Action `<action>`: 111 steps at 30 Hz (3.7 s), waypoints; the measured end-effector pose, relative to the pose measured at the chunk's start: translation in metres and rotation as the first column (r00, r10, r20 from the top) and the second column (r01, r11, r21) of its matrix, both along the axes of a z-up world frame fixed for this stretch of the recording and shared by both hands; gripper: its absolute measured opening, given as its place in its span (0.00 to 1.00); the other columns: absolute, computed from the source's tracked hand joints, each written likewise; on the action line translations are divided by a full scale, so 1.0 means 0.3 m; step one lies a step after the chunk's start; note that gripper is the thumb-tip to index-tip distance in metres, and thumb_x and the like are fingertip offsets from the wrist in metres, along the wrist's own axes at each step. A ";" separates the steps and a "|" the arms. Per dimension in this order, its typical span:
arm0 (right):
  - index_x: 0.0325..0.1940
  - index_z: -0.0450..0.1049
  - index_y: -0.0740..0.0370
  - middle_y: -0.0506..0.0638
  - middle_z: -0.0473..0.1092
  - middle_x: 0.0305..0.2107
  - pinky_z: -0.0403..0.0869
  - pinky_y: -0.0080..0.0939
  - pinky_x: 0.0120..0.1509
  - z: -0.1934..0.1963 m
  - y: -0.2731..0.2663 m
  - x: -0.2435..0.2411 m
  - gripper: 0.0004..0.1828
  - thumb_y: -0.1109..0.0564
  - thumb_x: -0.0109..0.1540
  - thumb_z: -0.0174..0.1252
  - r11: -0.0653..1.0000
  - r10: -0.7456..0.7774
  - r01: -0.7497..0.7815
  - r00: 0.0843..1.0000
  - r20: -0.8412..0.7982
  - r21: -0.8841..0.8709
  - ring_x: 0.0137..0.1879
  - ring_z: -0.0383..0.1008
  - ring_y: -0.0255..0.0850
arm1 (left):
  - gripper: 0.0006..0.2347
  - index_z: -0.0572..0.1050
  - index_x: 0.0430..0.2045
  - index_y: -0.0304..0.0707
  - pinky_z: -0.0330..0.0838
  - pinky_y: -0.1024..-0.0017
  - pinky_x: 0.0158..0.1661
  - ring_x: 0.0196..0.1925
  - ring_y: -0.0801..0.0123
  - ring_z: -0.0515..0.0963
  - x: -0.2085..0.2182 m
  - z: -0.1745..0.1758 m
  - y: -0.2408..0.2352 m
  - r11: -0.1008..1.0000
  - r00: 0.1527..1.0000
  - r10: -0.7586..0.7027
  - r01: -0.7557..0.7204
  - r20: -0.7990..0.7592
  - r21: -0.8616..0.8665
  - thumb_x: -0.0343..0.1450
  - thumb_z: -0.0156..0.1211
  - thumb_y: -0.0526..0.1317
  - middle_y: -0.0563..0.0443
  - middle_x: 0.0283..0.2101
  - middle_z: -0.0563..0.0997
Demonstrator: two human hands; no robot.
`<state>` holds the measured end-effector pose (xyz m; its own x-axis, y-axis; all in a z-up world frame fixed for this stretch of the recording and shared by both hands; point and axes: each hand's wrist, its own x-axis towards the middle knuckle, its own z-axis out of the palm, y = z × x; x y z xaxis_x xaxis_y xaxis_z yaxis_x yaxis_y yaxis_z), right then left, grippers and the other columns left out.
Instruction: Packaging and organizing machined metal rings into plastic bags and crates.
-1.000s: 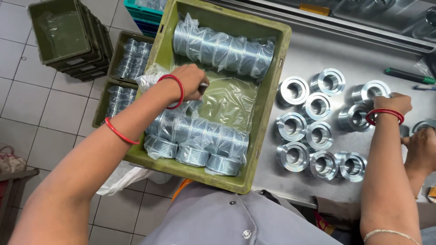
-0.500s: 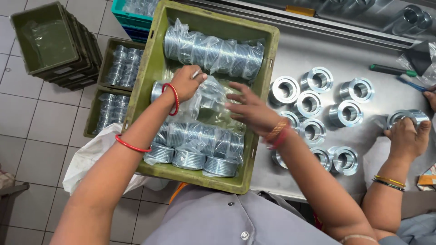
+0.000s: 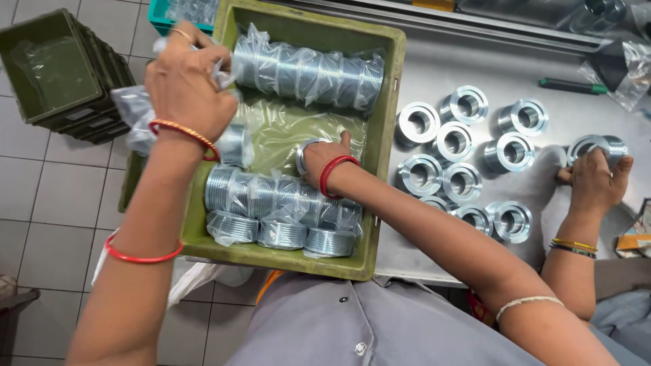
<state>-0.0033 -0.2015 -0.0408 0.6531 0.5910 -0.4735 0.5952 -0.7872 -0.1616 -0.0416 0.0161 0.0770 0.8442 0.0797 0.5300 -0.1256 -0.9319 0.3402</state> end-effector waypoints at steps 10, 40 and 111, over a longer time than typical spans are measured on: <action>0.50 0.79 0.55 0.58 0.77 0.47 0.42 0.82 0.75 0.007 -0.035 0.018 0.22 0.38 0.62 0.58 0.986 -0.154 0.157 0.987 -0.054 0.061 0.57 0.77 0.54 | 0.13 0.80 0.42 0.48 0.71 0.48 0.42 0.49 0.49 0.82 0.031 -0.140 0.023 0.950 0.945 0.060 0.045 -0.322 0.309 0.65 0.63 0.33 0.50 0.43 0.84; 0.47 0.79 0.62 0.62 0.77 0.41 0.60 0.63 0.56 -0.229 -1.400 0.043 0.16 0.52 0.59 0.65 0.388 -0.904 0.836 0.264 0.336 0.388 0.51 0.76 0.58 | 0.08 0.81 0.40 0.50 0.81 0.65 0.52 0.54 0.62 0.84 0.184 -0.179 -0.091 0.444 0.443 0.247 0.738 -0.862 0.508 0.74 0.53 0.38 0.56 0.50 0.84; 0.52 0.78 0.63 0.63 0.78 0.45 0.76 0.47 0.59 -0.201 0.151 0.136 0.35 0.52 0.42 0.76 0.900 -0.200 0.300 0.928 -0.314 0.316 0.53 0.79 0.54 | 0.08 0.67 0.18 0.31 0.61 0.74 0.29 0.26 0.78 0.65 0.007 -0.257 0.014 0.644 0.881 -0.453 0.219 -0.135 -0.733 0.58 0.64 0.32 0.55 0.21 0.64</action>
<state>0.0375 -0.1563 -0.1011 0.6799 0.5851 -0.4421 0.2806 -0.7645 -0.5803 -0.0396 0.0202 -0.0001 0.9835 -0.0043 0.1809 -0.1719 -0.3338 0.9268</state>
